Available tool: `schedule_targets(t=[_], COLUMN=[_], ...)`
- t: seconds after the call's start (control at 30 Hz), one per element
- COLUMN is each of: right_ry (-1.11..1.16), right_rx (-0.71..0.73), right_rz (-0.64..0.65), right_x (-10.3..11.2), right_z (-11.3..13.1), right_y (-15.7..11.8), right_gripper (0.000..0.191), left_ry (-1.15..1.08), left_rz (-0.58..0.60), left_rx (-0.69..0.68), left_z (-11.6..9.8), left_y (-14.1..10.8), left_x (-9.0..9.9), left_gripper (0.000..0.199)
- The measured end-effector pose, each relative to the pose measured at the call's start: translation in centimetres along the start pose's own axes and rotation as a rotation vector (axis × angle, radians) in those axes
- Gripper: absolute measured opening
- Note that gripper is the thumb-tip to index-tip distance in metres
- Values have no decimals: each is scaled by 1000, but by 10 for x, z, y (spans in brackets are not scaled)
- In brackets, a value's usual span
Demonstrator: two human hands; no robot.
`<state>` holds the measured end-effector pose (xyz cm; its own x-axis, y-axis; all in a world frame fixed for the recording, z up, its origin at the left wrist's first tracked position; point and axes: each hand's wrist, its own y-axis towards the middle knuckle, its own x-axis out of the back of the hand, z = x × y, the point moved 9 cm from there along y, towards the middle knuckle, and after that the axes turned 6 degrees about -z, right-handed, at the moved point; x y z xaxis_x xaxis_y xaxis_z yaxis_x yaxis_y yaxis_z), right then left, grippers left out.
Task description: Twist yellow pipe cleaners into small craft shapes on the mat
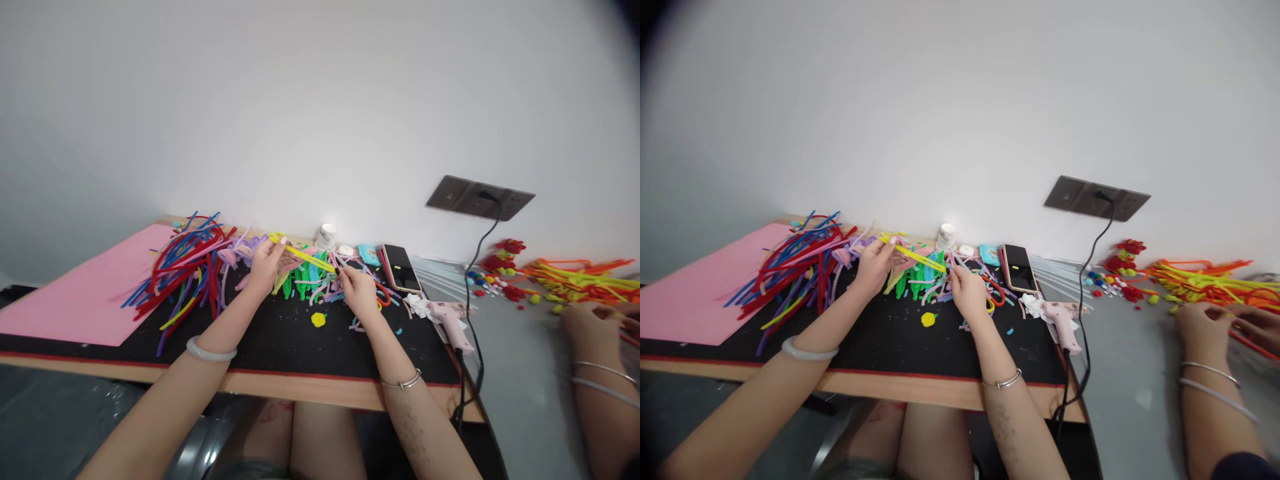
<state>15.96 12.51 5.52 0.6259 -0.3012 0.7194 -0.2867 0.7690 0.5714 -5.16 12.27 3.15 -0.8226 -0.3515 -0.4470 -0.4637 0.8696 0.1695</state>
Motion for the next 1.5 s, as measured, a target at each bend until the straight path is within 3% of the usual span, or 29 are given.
schedule_targets(t=[0.17,0.47,0.53,0.67,0.73,0.8,0.97,1.07,1.23,1.5], right_ry=[68,301,478,983,1156,1247,1374,1455,1507,1488], right_rx=[5,72,26,-143,-199,-257,-352,-389,-430,-394], right_rz=[7,84,191,659,780,708,298,253,325,365], right_x=[-2,-5,-10,-31,-33,-31,-18,-16,-23,-23], right_z=[5,27,31,50,56,51,24,18,17,18], right_y=[-2,-7,-9,-30,-36,-30,-8,-7,-12,-11], right_gripper=[25,23,23,31,37,38,28,26,23,25], left_ry=[-119,-181,-226,-292,-307,-252,-45,-2,-9,33], left_rz=[92,303,309,324,398,540,934,1067,1154,1132], left_rx=[144,187,215,300,393,533,776,901,990,1022], left_z=[12,10,6,-5,-6,0,19,28,29,32], left_y=[-7,-22,-22,-26,-35,-50,-96,-116,-127,-127], left_x=[-14,-37,-40,-43,-49,-58,-71,-73,-72,-68], left_gripper=[29,20,18,15,15,15,24,23,23,23])
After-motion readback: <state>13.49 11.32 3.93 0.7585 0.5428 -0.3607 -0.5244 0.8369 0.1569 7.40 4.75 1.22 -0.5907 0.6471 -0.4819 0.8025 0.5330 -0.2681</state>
